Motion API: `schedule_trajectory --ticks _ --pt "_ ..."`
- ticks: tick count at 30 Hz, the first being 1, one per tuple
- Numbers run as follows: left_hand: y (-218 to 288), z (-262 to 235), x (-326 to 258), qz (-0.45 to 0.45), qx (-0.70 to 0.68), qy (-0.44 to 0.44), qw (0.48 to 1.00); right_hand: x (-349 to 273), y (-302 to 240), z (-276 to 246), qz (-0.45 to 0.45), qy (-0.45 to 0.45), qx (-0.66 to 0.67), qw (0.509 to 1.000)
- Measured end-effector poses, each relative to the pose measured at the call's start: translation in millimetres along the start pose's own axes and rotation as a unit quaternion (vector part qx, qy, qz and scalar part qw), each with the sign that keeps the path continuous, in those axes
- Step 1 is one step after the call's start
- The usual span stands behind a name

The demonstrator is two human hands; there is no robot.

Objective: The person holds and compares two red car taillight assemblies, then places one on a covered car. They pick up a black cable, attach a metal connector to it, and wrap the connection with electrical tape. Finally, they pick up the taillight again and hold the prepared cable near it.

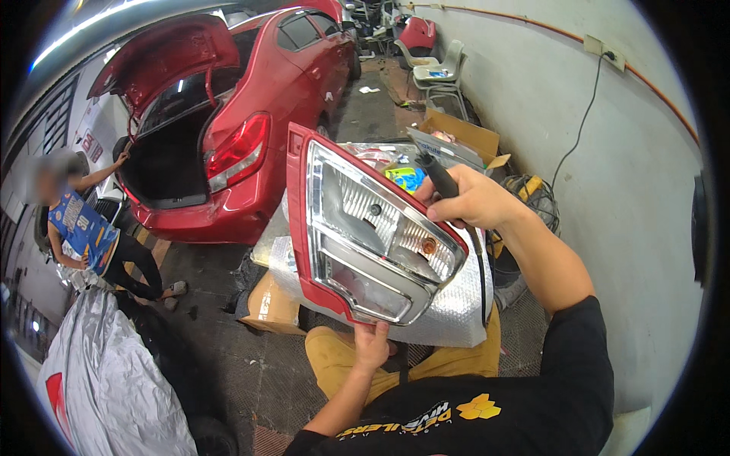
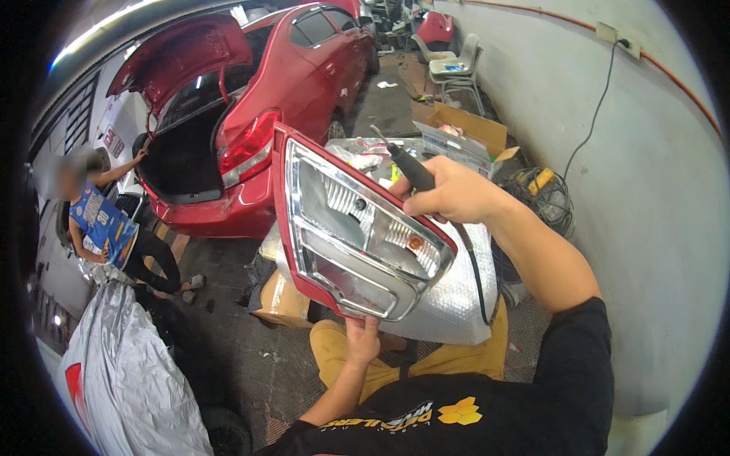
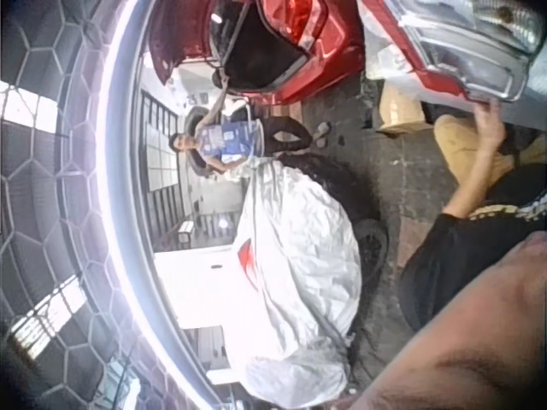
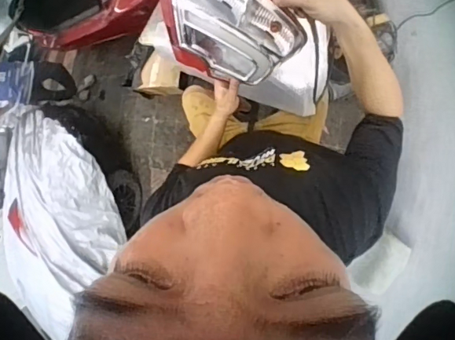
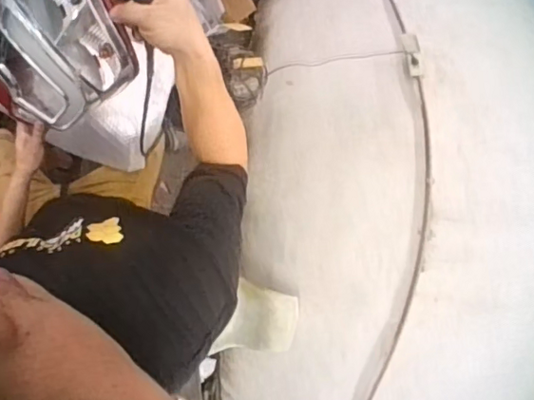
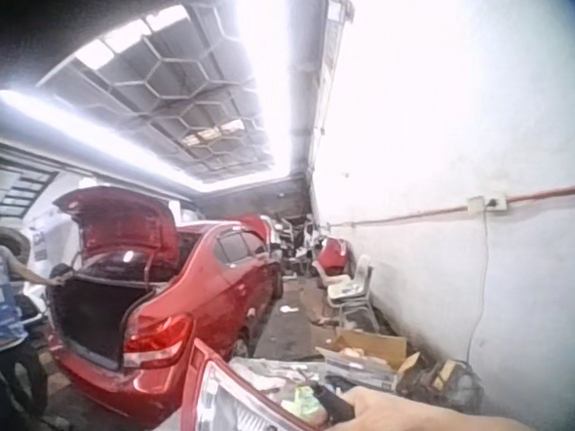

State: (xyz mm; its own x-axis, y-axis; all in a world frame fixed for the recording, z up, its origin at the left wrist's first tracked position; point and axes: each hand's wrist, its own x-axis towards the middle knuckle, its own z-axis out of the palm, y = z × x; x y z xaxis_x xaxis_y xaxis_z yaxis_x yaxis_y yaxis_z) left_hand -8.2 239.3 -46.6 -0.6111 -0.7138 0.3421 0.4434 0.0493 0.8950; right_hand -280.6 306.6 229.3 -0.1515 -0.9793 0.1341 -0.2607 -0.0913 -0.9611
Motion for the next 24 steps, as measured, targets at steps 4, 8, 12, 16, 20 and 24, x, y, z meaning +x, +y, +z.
schedule_trajectory --ticks 4,8,12,16,20,24 --pt "-11 1 -4 -0.005 -0.004 0.005 1.000 -3 -4 -2 -0.028 -0.025 -0.016 0.999" --pt "-9 6 -3 -0.011 0.028 0.003 1.000 -8 -5 -6 -0.019 -0.044 -0.007 0.999" --pt "17 18 1 -0.003 0.067 -0.012 0.998 -13 -3 -7 -0.022 -0.049 0.022 0.998" --pt "16 18 1 0.006 0.088 -0.022 0.996 -15 -3 -9 -0.055 -0.039 -0.010 0.998" --pt "4 18 -1 -0.010 0.066 -0.005 0.998 -18 -5 -10 -0.044 -0.042 0.029 0.998" --pt "-8 9 -3 -0.009 0.095 -0.020 0.995 -19 -3 -12 -0.009 -0.022 0.038 0.999"
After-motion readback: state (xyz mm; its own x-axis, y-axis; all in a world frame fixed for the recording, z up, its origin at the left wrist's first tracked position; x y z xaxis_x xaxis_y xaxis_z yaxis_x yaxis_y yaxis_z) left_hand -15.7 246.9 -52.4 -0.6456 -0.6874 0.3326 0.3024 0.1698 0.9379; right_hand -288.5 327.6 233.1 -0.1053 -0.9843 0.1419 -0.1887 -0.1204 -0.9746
